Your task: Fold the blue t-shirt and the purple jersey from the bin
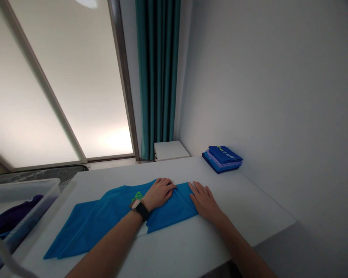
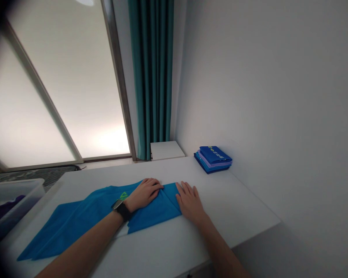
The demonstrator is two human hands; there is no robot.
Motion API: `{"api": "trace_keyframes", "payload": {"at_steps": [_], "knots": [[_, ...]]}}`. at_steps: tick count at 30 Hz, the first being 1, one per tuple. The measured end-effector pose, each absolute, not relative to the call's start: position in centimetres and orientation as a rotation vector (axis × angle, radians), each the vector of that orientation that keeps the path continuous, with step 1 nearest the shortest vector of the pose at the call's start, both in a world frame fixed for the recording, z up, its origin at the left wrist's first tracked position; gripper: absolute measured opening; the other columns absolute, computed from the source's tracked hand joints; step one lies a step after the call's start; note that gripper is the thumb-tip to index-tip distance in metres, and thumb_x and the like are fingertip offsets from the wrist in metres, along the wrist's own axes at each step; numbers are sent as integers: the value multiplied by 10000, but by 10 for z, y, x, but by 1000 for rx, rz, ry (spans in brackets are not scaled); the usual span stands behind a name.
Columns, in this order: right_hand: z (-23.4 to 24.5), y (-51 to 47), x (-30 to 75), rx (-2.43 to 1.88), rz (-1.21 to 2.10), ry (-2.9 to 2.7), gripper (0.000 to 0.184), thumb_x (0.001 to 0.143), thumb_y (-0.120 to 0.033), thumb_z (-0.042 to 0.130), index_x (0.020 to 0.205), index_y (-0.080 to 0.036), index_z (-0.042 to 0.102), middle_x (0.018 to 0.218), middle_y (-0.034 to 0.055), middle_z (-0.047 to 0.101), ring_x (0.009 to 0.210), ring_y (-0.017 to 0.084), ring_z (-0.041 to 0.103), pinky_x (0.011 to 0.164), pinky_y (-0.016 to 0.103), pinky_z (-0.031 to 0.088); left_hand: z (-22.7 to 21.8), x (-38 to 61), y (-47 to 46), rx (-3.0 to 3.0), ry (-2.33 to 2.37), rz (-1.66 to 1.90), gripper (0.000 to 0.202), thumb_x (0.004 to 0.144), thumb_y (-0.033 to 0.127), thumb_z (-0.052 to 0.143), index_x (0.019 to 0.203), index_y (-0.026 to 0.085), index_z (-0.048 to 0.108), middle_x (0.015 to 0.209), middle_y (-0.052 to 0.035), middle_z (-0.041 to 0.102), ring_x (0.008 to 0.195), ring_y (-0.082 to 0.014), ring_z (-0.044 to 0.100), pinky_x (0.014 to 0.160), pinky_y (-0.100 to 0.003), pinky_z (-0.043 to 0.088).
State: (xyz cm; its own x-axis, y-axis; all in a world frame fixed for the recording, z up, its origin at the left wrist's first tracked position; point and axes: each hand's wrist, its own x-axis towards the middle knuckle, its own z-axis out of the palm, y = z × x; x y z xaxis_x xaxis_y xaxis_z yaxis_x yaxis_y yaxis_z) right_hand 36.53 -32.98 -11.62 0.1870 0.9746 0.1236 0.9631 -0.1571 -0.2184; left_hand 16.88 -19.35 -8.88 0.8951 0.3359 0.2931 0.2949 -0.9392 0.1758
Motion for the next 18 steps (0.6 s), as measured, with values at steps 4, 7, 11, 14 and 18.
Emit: {"api": "trace_keyframes", "payload": {"at_steps": [4,7,11,14,18], "knots": [[-119,-330,365,-2274,57,-1885,515,1003,-379,233,1509,-288,271,1556,52,306,1439,228,237,1155,520,159,-89,169,-194,2922,504,490,275,962,228,410,1145,248,614,1095,-61,616,1040,-216,545,981,-394,376],[-120,-329,366,-2274,70,-1875,515,1005,-387,224,1509,-289,268,1555,51,308,1442,218,227,1156,512,165,-90,169,-194,2917,509,487,277,960,223,411,1156,246,605,1101,-59,618,1043,-214,548,986,-393,375],[-121,-328,370,-2246,140,-1806,514,1005,-403,218,1495,-279,309,1554,57,313,1437,203,242,1160,504,151,-84,166,-190,2902,563,530,302,958,254,425,1223,248,570,1156,-58,613,1101,-223,532,1013,-399,357],[-120,-325,374,-2221,172,-1701,512,996,-381,235,1461,-222,382,1535,83,349,1417,209,286,1153,482,187,-70,151,-180,2807,786,611,329,971,292,386,1250,223,547,1197,-71,606,1139,-234,525,1006,-414,364],[-107,-314,368,-2121,35,-1754,425,962,-312,333,1287,-173,568,1416,119,499,1342,241,388,1127,444,224,-49,102,-164,2725,1079,578,336,962,334,373,1203,212,573,1155,-72,636,1119,-253,548,985,-451,370]]}}
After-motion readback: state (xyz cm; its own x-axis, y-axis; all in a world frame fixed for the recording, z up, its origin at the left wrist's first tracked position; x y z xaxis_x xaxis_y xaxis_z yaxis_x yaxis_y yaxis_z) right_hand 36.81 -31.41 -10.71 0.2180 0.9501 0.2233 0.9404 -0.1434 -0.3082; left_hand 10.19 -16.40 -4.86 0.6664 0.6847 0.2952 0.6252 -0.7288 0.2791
